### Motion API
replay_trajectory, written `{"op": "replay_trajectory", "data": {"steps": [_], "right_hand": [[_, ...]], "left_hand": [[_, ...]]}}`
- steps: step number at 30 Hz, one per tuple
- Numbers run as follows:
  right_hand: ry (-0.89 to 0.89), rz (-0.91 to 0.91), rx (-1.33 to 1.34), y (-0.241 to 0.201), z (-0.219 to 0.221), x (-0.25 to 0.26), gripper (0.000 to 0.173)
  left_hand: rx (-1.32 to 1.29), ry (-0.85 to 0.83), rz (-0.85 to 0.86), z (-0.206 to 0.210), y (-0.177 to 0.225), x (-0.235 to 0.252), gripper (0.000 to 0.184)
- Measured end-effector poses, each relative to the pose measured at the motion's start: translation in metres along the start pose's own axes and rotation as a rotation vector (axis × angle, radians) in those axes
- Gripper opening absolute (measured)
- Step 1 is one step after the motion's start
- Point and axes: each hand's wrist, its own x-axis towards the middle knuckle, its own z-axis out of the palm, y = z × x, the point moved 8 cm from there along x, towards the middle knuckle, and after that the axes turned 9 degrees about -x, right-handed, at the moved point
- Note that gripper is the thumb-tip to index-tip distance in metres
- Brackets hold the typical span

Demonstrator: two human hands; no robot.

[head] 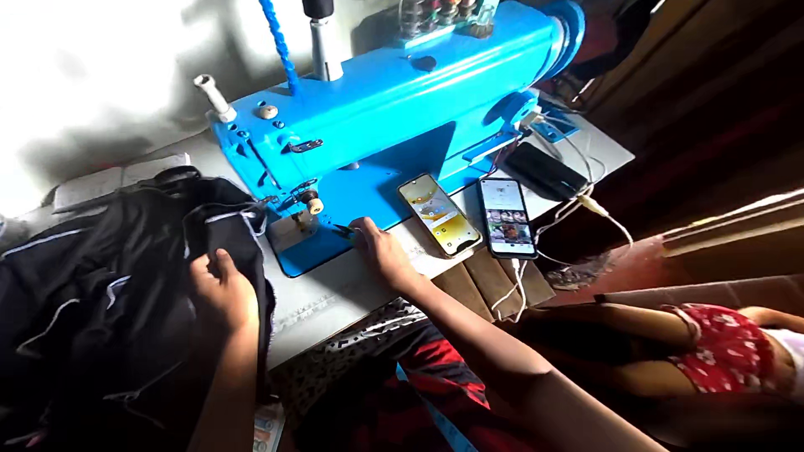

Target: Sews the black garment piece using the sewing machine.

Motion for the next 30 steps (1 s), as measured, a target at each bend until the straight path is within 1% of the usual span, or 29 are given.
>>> {"op": "replay_trajectory", "data": {"steps": [3, 5, 7, 10, 13, 16, 18, 20, 22, 23, 24, 25, 26, 27, 28, 29, 30], "right_hand": [[-0.119, -0.018, -0.023, -0.017, 0.014, -0.003, 0.029], [-0.209, -0.037, -0.09, -0.031, 0.023, 0.0, 0.036], [-0.238, -0.066, -0.18, -0.041, 0.033, 0.006, 0.043], [-0.205, -0.108, -0.312, -0.06, 0.044, 0.017, 0.041], [-0.227, -0.129, -0.419, -0.076, 0.056, 0.03, 0.042], [-0.407, -0.102, -0.491, -0.089, 0.073, 0.038, 0.041], [-0.448, -0.093, -0.468, -0.097, 0.071, 0.035, 0.037], [-0.434, -0.075, -0.444, -0.092, 0.062, 0.029, 0.033], [-0.405, -0.051, -0.413, -0.074, 0.051, 0.026, 0.034], [-0.357, -0.04, -0.399, -0.061, 0.045, 0.025, 0.035], [-0.27, -0.031, -0.381, -0.048, 0.036, 0.024, 0.033], [-0.146, -0.032, -0.369, -0.036, 0.026, 0.023, 0.03], [-0.026, -0.039, -0.366, -0.024, 0.017, 0.022, 0.026], [0.058, -0.037, -0.365, -0.012, 0.009, 0.021, 0.028], [0.094, -0.035, -0.383, 0.0, 0.004, 0.019, 0.038], [0.088, -0.032, -0.41, 0.011, 0.0, 0.015, 0.049], [0.072, -0.043, -0.418, 0.021, -0.002, 0.008, 0.056]], "left_hand": [[-0.103, 0.02, 0.054, -0.008, 0.002, -0.025, 0.032], [-0.116, 0.019, 0.057, -0.009, 0.001, -0.033, 0.031], [-0.116, 0.017, 0.041, -0.009, -0.002, -0.036, 0.033], [-0.089, 0.015, 0.035, -0.009, -0.005, -0.037, 0.034], [-0.102, 0.021, 0.035, -0.008, -0.006, -0.035, 0.031], [-0.111, 0.017, 0.055, -0.009, -0.008, -0.034, 0.03], [-0.121, 0.003, 0.084, -0.009, -0.006, -0.033, 0.03], [-0.104, -0.006, 0.118, -0.009, -0.001, -0.034, 0.032], [-0.078, -0.009, 0.126, -0.011, 0.006, -0.035, 0.035], [-0.075, -0.01, 0.125, -0.011, 0.01, -0.037, 0.035], [-0.078, -0.03, 0.127, -0.01, 0.013, -0.039, 0.035], [-0.068, -0.074, 0.146, -0.007, 0.015, -0.042, 0.034], [-0.032, -0.15, 0.187, 0.0, 0.018, -0.046, 0.033], [0.043, -0.26, 0.24, 0.008, 0.018, -0.051, 0.036], [0.147, -0.376, 0.303, 0.018, 0.017, -0.056, 0.043], [0.277, -0.488, 0.358, 0.028, 0.015, -0.062, 0.056], [0.406, -0.58, 0.388, 0.037, 0.013, -0.067, 0.069]]}}
